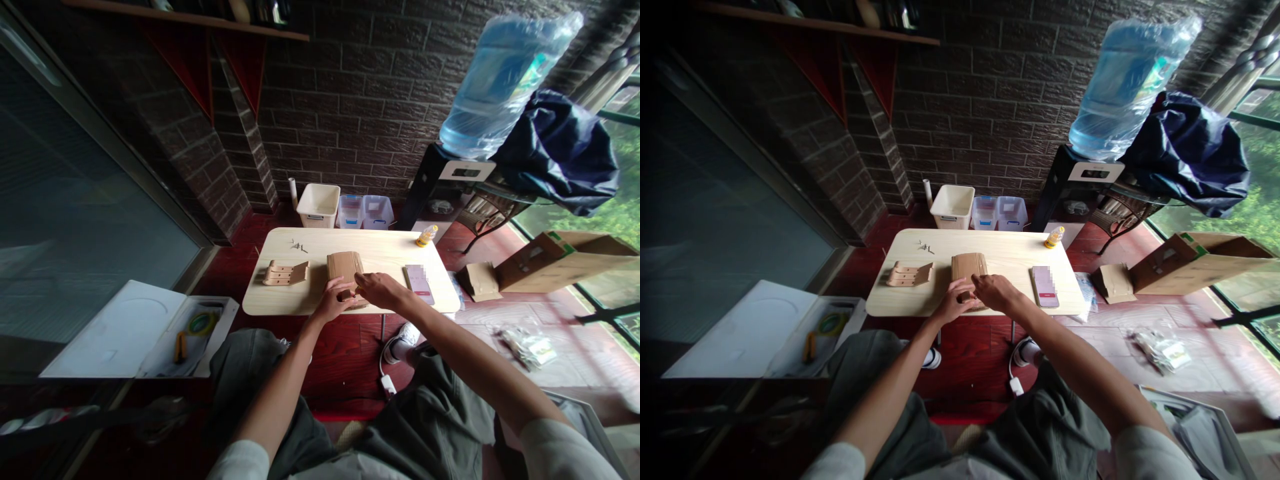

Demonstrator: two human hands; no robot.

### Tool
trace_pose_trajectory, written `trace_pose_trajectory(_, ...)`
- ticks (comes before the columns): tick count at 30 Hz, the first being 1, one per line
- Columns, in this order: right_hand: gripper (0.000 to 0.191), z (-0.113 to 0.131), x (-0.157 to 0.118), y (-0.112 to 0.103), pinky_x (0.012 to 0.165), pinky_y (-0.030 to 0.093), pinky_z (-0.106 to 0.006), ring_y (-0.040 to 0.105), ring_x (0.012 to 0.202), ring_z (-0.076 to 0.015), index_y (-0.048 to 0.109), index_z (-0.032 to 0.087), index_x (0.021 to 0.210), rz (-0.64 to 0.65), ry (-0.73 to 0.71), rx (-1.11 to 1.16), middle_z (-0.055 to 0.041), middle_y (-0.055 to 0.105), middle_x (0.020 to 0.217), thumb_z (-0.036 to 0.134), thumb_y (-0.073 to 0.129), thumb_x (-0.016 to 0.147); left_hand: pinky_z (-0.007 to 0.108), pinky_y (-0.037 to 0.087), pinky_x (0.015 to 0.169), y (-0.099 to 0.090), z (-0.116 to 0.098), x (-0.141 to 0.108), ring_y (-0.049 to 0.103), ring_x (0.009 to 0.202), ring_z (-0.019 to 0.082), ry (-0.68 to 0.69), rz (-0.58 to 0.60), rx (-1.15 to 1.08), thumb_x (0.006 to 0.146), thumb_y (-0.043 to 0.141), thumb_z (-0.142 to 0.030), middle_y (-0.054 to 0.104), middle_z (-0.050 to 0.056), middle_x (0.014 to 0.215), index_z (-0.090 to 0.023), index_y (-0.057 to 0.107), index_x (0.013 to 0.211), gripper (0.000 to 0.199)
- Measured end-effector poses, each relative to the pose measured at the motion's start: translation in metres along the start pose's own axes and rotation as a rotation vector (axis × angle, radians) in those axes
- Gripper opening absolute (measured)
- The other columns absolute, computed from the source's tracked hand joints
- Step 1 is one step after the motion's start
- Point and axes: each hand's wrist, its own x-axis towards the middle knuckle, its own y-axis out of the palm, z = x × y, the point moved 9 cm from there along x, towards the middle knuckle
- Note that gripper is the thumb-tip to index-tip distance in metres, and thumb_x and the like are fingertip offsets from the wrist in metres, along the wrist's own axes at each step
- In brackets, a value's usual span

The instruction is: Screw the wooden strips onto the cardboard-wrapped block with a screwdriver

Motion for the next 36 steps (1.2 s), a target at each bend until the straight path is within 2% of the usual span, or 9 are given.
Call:
trace_pose_trajectory(5,0.027,-0.007,0.004,-0.002,0.07,0.046,-0.029,0.07,0.089,-0.0257,0.051,0.013,0.118,0.02,0.072,-0.024,-0.0166,0.072,0.1,0.033,0.042,0.102,0.045,0.041,0.114,0.002,0.006,-0.001,0.047,0.136,0.028,-0.038,-0.008,0.001,0.072,0.083,-0.035,0.063,0.01,0.13,-0.025,0.071,0.118,0.049)
trace_pose_trajectory(9,0.029,-0.002,0.005,-0.003,0.071,0.046,-0.028,0.07,0.09,-0.0236,0.048,0.016,0.126,0.003,0.017,-0.016,-0.0138,0.071,0.107,0.03,0.044,0.1,0.046,0.04,0.115,0.004,0.011,-0.001,0.047,0.136,0.029,-0.052,-0.006,-0.003,0.071,0.084,-0.036,0.058,0.011,0.135,-0.024,0.071,0.117,0.049)
trace_pose_trajectory(11,0.028,0.001,0.004,-0.003,0.072,0.046,-0.027,0.069,0.092,-0.0219,0.048,0.018,0.126,-0.004,-0.026,-0.005,-0.0124,0.07,0.111,0.028,0.045,0.1,0.046,0.039,0.115,0.004,0.011,-0.001,0.047,0.136,0.029,-0.05,-0.007,-0.009,0.071,0.083,-0.035,0.058,0.011,0.136,-0.024,0.074,0.111,0.043)
trace_pose_trajectory(14,0.025,0.001,0.003,-0.002,0.072,0.046,-0.027,0.069,0.092,-0.0214,0.05,0.017,0.123,0.005,-0.025,-0.002,-0.0133,0.069,0.11,0.028,0.042,0.102,0.046,0.037,0.116,0.005,0.008,0.0,0.046,0.136,0.029,-0.034,0.008,-0.014,0.071,0.083,-0.034,0.063,0.01,0.129,-0.024,0.075,0.107,0.038)
trace_pose_trajectory(18,0.027,-0.004,0.002,0.0,0.069,0.046,-0.028,0.07,0.088,-0.0234,0.048,0.015,0.122,0.024,0.035,-0.015,-0.015,0.071,0.104,0.031,0.038,0.103,0.046,0.037,0.116,0.002,0.003,0.001,0.045,0.137,0.03,-0.04,0.015,-0.013,0.071,0.084,-0.035,0.066,0.011,0.126,-0.024,0.072,0.117,0.049)
trace_pose_trajectory(26,0.03,-0.01,0.003,0.004,0.069,0.046,-0.029,0.071,0.089,-0.0264,0.046,0.013,0.122,0.04,0.08,-0.019,-0.0161,0.072,0.101,0.035,0.038,0.103,0.049,0.033,0.118,0.003,0.002,0.002,0.042,0.139,0.029,-0.058,0.076,-0.044,0.073,0.08,-0.037,0.072,0.007,0.114,-0.026,0.07,0.12,0.049)
trace_pose_trajectory(33,0.023,-0.006,0.001,0.005,0.072,0.044,-0.026,0.069,0.094,-0.0211,0.05,0.019,0.12,-0.012,-0.016,0.063,-0.011,0.07,0.11,0.027,0.046,0.1,0.046,0.035,0.117,0.001,0.0,0.005,0.046,0.136,0.03,-0.043,0.074,-0.02,0.07,0.081,-0.035,0.069,0.008,0.124,-0.023,0.078,0.094,0.027)
trace_pose_trajectory(36,0.023,-0.007,0.002,0.009,0.072,0.044,-0.025,0.068,0.094,-0.0196,0.05,0.018,0.121,0.003,-0.032,0.081,-0.0119,0.07,0.109,0.028,0.047,0.1,0.046,0.036,0.117,0.0,-0.001,0.006,0.047,0.135,0.03,-0.036,0.082,-0.005,0.07,0.081,-0.036,0.069,0.007,0.123,-0.023,0.078,0.091,0.025)
